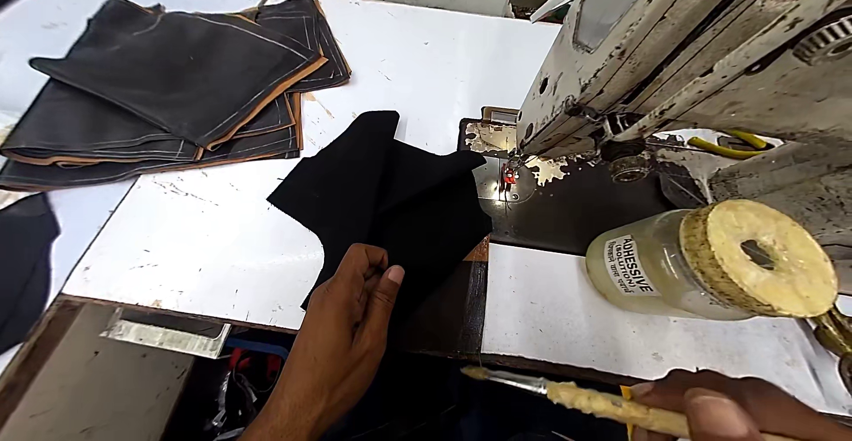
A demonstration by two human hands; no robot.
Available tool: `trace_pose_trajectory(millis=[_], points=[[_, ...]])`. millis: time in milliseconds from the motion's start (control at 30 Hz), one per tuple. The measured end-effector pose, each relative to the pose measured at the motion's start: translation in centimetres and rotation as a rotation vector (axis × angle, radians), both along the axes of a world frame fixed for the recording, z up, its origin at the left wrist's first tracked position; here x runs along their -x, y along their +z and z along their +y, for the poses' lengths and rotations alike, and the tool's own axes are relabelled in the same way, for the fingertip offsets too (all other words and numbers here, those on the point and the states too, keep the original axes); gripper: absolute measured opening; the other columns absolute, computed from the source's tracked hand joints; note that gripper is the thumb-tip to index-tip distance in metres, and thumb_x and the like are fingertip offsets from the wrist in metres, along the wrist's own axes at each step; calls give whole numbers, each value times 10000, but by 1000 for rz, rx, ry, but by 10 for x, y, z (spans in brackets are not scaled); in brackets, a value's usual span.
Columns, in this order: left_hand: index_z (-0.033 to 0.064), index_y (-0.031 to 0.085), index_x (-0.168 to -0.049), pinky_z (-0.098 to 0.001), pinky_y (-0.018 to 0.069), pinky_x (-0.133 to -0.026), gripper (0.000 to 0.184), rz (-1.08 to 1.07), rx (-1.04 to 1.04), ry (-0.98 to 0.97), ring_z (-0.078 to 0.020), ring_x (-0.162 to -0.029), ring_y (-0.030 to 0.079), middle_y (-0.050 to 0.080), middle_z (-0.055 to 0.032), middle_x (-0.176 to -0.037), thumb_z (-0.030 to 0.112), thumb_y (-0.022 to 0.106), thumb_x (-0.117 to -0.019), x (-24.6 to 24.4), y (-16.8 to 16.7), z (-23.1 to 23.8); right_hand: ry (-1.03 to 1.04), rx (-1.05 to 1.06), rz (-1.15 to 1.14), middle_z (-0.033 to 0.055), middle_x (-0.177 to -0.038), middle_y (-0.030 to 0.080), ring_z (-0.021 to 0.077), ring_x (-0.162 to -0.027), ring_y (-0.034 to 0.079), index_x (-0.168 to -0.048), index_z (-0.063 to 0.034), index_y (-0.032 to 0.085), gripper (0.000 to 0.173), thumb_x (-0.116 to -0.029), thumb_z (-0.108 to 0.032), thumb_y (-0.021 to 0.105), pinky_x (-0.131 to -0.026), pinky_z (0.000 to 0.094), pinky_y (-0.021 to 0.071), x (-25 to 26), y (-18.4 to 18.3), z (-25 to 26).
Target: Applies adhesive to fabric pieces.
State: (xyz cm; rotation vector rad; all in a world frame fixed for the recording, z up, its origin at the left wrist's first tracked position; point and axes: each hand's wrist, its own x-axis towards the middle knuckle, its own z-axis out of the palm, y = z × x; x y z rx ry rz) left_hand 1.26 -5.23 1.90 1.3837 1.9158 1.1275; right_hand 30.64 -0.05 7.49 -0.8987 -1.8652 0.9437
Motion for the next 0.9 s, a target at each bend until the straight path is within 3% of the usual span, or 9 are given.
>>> trace_pose_trajectory(millis=[100, 200, 267, 333, 533, 633, 733, 833, 900], points=[[223, 577, -1053, -198, 396, -449, 175, 50, 57, -121, -36, -513, 478, 531, 102, -655, 382, 505, -1058, 15, 9, 9, -14, -35, 20, -59, -856, 746, 23, -719, 718, -968, -140, 706, 241, -1074, -284, 544, -606, 176, 606, 4, 0, 4], [188, 597, -1051, -196, 414, -477, 154, 49, 146, -317, -37, -546, 495, 553, 79, -698, 327, 531, -1060, 37, 26, 26, 180, -22, -3, 4, -922, 725, 35, -857, 697, -1028, -92, 694, 224, -1060, -257, 545, -733, 198, 584, 13, 1, 4], [155, 599, -1050, -207, 420, -490, 167, -49, 210, -394, -62, -563, 517, 569, 47, -704, 306, 529, -1069, 48, 29, 38, 290, -34, 1, 43, -952, 720, 56, -923, 689, -1043, -64, 692, 221, -1051, -243, 563, -788, 211, 575, 26, 0, 2], [115, 589, -1049, -227, 367, -461, 187, -184, 223, -395, -106, -527, 472, 534, -2, -666, 285, 518, -1077, 52, 25, 44, 342, -73, 5, 68, -968, 729, 80, -944, 694, -1051, -52, 698, 238, -1051, -251, 568, -805, 224, 575, 40, -3, 4], [98, 551, -1080, -236, 357, -446, 218, -306, 226, -318, -129, -503, 444, 511, -34, -681, 284, 441, -1104, 48, 21, 49, 329, -238, 4, -41, -980, 735, 8, -886, 690, -1059, -142, 716, 276, -1068, -352, 537, -729, 159, 578, 75, -25, 20], [102, 552, -1109, -229, 410, -472, 223, -386, 239, -268, -123, -559, 516, 571, -45, -756, 282, 421, -1110, 46, 24, 51, 302, -264, -56, -64, -934, 720, -5, -821, 678, -1052, -168, 718, 275, -1065, -376, 538, -676, 156, 567, 76, -28, 25], [100, 550, -1144, -258, 500, -569, 228, -449, 236, -275, -134, -679, 606, 623, -60, -858, 287, 424, -1110, 49, 21, 54, 261, -257, -75, -73, -904, 733, 16, -783, 696, -1017, -188, 718, 257, -1052, -386, 558, -648, 182, 584, 71, -21, 27], [106, 542, -1108, -253, 455, -544, 224, -462, 236, -271, -129, -647, 559, 582, -55, -830, 293, 419, -1112, 50, 19, 55, 234, -231, -30, -81, -875, 737, 25, -749, 703, -1000, -202, 717, 255, -1047, -402, 566, -622, 180, 588, 75, -18, 25], [95, 539, -1138, -277, 525, -603, 241, -506, 237, -280, -146, -725, 623, 620, -73, -887, 296, 409, -1115, 51, 19, 55, 253, -226, 0, -76, -887, 739, 27, -757, 708, -1014, -191, 718, 252, -1050, -389, 567, -626, 178, 596, 81, -24, 23]])
